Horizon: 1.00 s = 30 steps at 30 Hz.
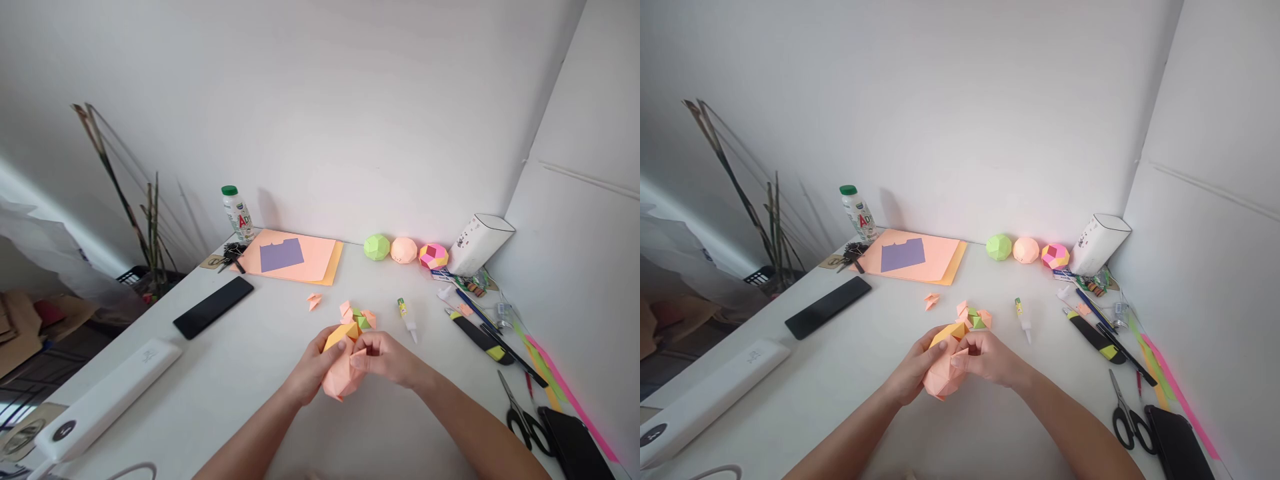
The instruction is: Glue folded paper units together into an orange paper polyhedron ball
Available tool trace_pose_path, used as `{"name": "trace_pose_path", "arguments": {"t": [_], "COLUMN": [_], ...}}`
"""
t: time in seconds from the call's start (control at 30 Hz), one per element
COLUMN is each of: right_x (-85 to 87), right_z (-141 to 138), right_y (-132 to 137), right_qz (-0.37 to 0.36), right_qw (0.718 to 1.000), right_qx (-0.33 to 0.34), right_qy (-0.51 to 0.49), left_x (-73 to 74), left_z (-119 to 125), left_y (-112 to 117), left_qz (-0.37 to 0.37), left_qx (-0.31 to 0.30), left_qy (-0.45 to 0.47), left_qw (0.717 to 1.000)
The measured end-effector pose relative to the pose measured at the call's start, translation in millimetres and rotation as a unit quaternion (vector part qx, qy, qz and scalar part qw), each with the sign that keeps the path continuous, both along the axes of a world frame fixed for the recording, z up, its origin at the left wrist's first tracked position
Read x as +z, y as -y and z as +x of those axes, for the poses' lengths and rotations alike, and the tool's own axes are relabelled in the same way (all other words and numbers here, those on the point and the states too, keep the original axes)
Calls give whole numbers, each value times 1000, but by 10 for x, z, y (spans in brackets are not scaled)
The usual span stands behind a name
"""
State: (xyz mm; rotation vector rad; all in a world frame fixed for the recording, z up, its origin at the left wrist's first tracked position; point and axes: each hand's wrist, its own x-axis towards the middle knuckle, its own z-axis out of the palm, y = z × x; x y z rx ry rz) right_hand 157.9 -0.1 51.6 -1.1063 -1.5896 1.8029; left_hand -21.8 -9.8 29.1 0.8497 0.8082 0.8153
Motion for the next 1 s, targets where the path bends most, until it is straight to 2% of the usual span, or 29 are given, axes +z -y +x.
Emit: {"name": "trace_pose_path", "arguments": {"t": [0.23,0.5,0.67,0.83,0.9,0.97,1.0], "right_x": [-2,-37,-32,201,292,288,235], "right_z": [-16,-29,-31,10,51,112,150], "right_y": [2,2,16,94,118,132,139], "right_qz": [19,-1,6,76,112,151,171], "right_qw": [1000,1000,999,993,986,974,965], "right_qx": [-16,-24,-29,-54,-81,-133,-168], "right_qy": [12,4,23,67,92,109,111], "left_x": [6,-30,-44,-64,-82,-106,-118], "left_z": [9,7,35,101,111,106,99], "left_y": [-3,-11,-10,-17,-31,-50,-60], "left_qz": [-1,-2,-35,-83,-113,-150,-165], "left_qx": [12,27,12,-37,-38,-16,-1], "left_qy": [4,10,63,191,216,229,239], "left_qw": [1000,1000,997,977,969,962,957]}}
